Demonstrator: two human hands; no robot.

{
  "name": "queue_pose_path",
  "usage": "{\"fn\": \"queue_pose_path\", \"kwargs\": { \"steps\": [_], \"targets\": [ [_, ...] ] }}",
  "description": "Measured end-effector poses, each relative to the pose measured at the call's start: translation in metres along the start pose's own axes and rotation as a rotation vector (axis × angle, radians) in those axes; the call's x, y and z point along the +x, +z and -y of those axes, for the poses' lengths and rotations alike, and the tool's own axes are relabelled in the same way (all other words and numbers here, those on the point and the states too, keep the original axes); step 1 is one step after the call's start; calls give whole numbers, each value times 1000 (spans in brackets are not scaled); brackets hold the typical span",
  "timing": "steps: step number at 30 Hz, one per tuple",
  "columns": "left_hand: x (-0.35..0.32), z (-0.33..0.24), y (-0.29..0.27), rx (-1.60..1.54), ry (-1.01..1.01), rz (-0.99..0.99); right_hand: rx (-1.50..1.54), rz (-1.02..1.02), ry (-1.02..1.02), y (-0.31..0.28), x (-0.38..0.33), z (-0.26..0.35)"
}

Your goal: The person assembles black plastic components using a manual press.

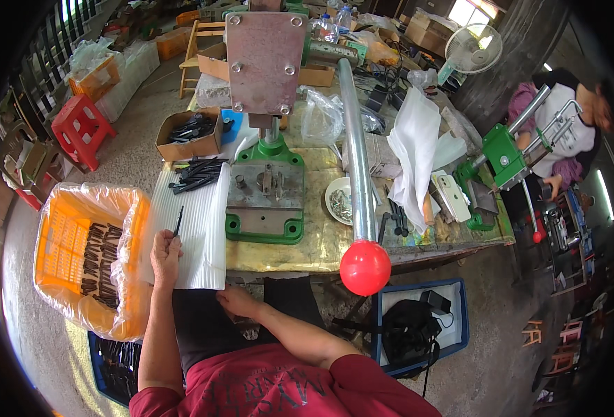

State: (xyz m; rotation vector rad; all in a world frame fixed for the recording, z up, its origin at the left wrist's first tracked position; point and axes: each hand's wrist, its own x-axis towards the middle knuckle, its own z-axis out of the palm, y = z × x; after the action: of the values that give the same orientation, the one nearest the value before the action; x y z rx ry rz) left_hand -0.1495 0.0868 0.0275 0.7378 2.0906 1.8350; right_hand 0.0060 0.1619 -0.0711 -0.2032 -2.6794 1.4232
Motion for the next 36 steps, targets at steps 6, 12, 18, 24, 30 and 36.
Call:
{"fn": "queue_pose_path", "kwargs": {
  "steps": [6, 12, 18, 24, 30, 36],
  "targets": [
    [1, 2, -1, 7, 2, 3, -1, -32, -33, 6, 1, -6],
    [1, 3, -1, -20, 6, 3, -5, 21, 5, 3, 2, -4],
    [0, 1, 0, -14, 7, -1, -8, 46, 37, 2, 1, -4],
    [0, 1, 0, -1, 16, -4, 16, -9, -9, 0, -1, -1],
    [0, 2, 1, -13, 17, -17, 2, -16, -19, 4, 1, -4],
    [-1, 0, 1, 6, 8, -18, 10, -20, -19, 3, 0, -3]
  ]
}}
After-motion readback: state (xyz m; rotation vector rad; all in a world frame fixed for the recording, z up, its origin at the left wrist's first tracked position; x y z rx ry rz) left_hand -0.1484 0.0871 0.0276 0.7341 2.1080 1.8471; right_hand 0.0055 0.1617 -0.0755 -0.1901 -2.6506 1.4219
